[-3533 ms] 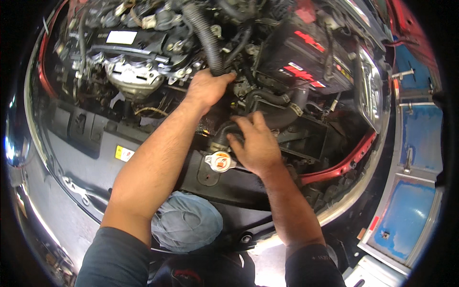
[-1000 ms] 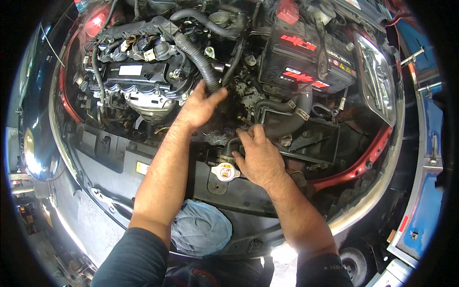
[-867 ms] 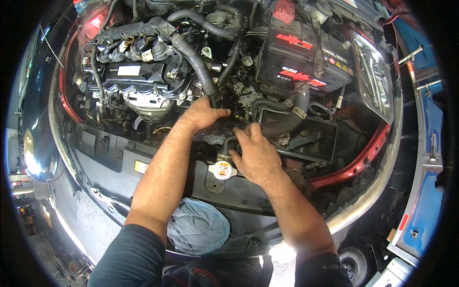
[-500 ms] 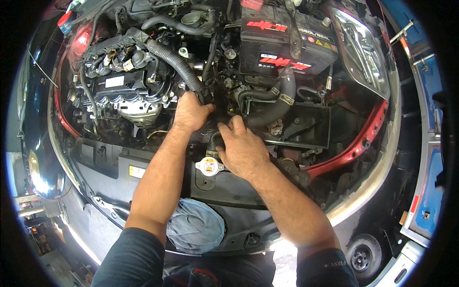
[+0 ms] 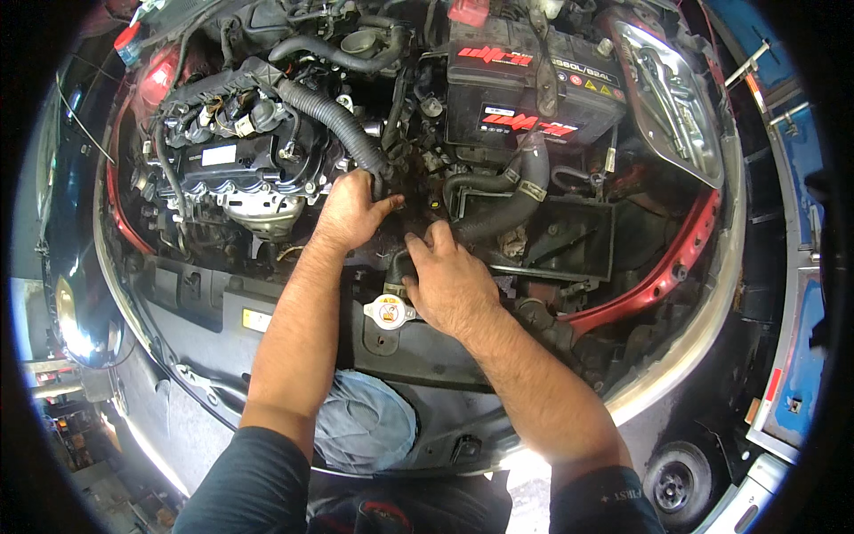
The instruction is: The person works on a car engine with the hood open, using a rag to wipe components and adjusting hoses and connectors. The person also uses a wrench to tighten bolts and inspects various parts of the engine bay.
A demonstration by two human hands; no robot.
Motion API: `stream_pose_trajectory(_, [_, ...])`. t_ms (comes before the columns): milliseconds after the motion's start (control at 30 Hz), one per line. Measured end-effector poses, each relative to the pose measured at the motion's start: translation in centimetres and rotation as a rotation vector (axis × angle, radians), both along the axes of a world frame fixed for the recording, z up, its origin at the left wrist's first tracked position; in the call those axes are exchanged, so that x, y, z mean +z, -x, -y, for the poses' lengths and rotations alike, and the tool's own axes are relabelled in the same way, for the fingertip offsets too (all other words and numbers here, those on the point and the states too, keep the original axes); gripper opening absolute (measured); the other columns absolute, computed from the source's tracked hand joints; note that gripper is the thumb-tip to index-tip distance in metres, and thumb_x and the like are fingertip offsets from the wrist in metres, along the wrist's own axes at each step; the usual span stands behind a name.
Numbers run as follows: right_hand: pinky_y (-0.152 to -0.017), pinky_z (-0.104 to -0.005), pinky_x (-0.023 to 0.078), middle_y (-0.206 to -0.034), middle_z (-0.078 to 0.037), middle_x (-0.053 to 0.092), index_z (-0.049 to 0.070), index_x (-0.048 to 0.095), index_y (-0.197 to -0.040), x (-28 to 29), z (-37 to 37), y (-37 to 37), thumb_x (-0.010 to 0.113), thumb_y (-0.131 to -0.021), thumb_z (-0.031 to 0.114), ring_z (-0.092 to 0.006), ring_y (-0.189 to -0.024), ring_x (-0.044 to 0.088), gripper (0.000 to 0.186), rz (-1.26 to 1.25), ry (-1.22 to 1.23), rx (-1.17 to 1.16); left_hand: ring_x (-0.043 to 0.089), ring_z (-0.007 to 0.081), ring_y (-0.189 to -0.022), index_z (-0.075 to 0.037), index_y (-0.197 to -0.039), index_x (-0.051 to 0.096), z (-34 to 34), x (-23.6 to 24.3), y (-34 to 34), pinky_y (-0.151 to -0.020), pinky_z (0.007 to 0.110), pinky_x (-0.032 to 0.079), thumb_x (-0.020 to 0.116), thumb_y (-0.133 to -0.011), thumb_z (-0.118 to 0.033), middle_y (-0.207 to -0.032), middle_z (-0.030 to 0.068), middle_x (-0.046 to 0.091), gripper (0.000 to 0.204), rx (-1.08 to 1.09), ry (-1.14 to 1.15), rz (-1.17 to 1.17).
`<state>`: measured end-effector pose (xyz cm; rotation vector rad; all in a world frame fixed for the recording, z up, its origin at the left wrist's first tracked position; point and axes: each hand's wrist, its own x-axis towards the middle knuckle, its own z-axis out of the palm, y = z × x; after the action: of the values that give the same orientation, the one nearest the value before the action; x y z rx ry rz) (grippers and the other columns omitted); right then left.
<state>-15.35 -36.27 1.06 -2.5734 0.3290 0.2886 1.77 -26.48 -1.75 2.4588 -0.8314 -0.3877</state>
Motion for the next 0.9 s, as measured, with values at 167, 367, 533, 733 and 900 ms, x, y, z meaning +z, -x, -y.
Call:
stream_pose_trajectory(167, [-0.09,-0.0454,0.056,-0.125,-0.017,0.046,0.002,0.051,-0.136,0.1,0.0,0.0,0.07,-0.087,0.022,-0.034,-0.107,0.062,0.056,0.012,-0.001,-0.008,0.068,0.04,-0.091,0.007,-0.091,0.061,0.3,-0.2,-0.1,-0.079,0.046,0.054,0.084,-0.078,-0.023,-0.088,0.0262,0.067,0.04,0.01,-0.018,0.001])
stream_pose_trajectory(367, [-0.089,-0.0451,0.056,-0.124,-0.016,0.045,0.003,0.051,-0.136,0.0,-0.1,0.0,0.07,-0.088,0.023,-0.0345,-0.109,0.061,0.056,0.005,-0.002,-0.011,0.066,0.039,-0.107,0.004,-0.112,0.067,-1.0,-0.7,-1.1,-0.093,0.044,0.052,0.08,-0.081,-0.023,-0.105,0.0265,0.069,0.044,0.033,-0.149,-0.116])
stream_pose_trajectory(533, [-0.09,-0.0456,0.055,-0.124,-0.016,0.045,0.004,0.052,-0.135,-0.1,-0.2,0.0,0.07,-0.088,0.023,-0.0352,-0.109,0.061,0.054,0.029,0.001,-0.01,0.065,0.0392,-0.109,0.001,-0.116,0.067,-1.2,-1.4,-2.2,-0.094,0.044,0.051,0.075,-0.085,-0.024,-0.111,0.0268,0.068,0.041,0.051,-0.058,-0.251])
stream_pose_trajectory(733, [-0.088,-0.0458,0.055,-0.121,-0.017,0.047,0.003,0.053,-0.135,0.2,-0.2,-0.2,0.07,-0.088,0.022,-0.0361,-0.106,0.062,0.053,0.018,-0.004,-0.018,0.062,0.0409,-0.112,0.003,-0.117,0.064,-2.4,-3.2,-2.9,-0.096,0.045,0.051,0.066,-0.085,-0.013,-0.114,0.0292,0.066,0.035,0.03,-0.138,-0.198])
stream_pose_trajectory(900, [-0.085,-0.0461,0.055,-0.119,-0.015,0.047,0.004,0.054,-0.135,0.3,0.0,-0.2,0.07,-0.088,0.022,-0.0363,-0.102,0.063,0.053,0.015,-0.035,-0.034,0.064,0.0416,-0.107,0.002,-0.113,0.066,-2.4,-3.1,-3.7,-0.093,0.046,0.052,0.062,-0.085,-0.012,-0.109,0.0278,0.067,0.032,-0.06,-0.137,-0.223])
